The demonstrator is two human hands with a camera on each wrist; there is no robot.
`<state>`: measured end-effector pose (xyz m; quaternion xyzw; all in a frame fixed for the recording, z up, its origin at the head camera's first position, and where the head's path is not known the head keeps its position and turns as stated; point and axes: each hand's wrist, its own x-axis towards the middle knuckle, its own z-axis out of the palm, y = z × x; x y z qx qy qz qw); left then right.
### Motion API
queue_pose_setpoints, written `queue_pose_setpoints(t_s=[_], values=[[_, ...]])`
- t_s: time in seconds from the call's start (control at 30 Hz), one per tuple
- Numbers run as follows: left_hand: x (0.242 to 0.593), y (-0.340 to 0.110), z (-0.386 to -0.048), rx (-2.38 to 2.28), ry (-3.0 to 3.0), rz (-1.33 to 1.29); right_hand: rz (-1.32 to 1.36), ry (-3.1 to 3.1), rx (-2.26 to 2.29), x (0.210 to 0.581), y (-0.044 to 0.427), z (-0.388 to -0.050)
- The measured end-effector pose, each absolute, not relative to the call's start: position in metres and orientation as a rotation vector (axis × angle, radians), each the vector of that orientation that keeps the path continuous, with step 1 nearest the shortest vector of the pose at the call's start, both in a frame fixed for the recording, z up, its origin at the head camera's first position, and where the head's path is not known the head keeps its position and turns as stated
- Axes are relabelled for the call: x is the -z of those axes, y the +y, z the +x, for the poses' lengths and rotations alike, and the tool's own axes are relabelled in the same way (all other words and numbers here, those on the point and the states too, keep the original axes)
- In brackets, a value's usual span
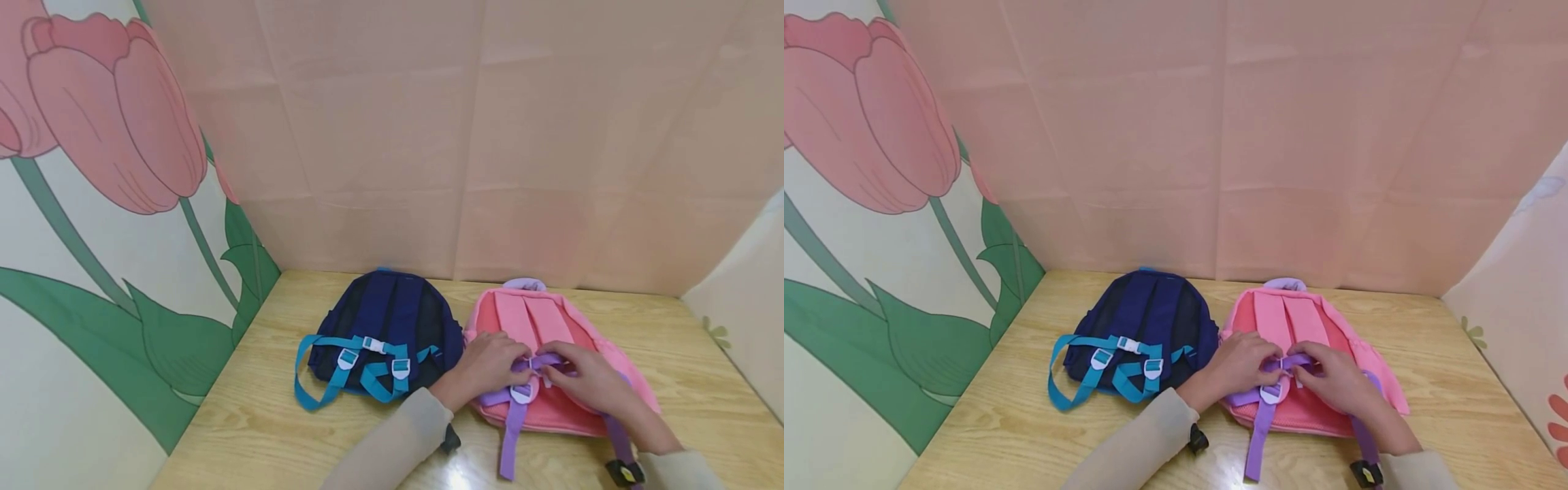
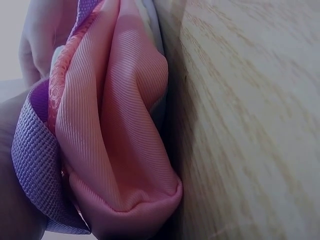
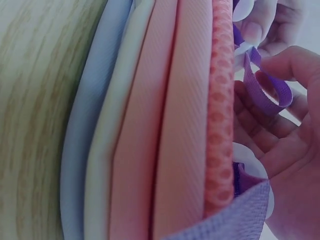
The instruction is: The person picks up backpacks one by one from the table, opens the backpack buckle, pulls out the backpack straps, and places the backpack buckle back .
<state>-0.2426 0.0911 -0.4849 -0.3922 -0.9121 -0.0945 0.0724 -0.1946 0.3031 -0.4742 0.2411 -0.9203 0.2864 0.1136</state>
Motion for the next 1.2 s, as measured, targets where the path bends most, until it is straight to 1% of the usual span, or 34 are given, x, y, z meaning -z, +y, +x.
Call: queue_pose_setpoints(t_s=[0.5, 0.73, 1.2], values=[[0.485, 0.090, -0.242, 0.273, -2.677, -1.202, 0.658, -2.710, -0.786, 0.473, 0.304, -0.193], [0.486, 0.091, -0.242, 0.274, -2.671, -1.205, 0.678, -2.661, -0.826, 0.476, 0.306, -0.192], [0.486, 0.091, -0.243, 0.267, -2.663, -1.202, 0.689, -2.681, -0.845, 0.470, 0.310, -0.190]])
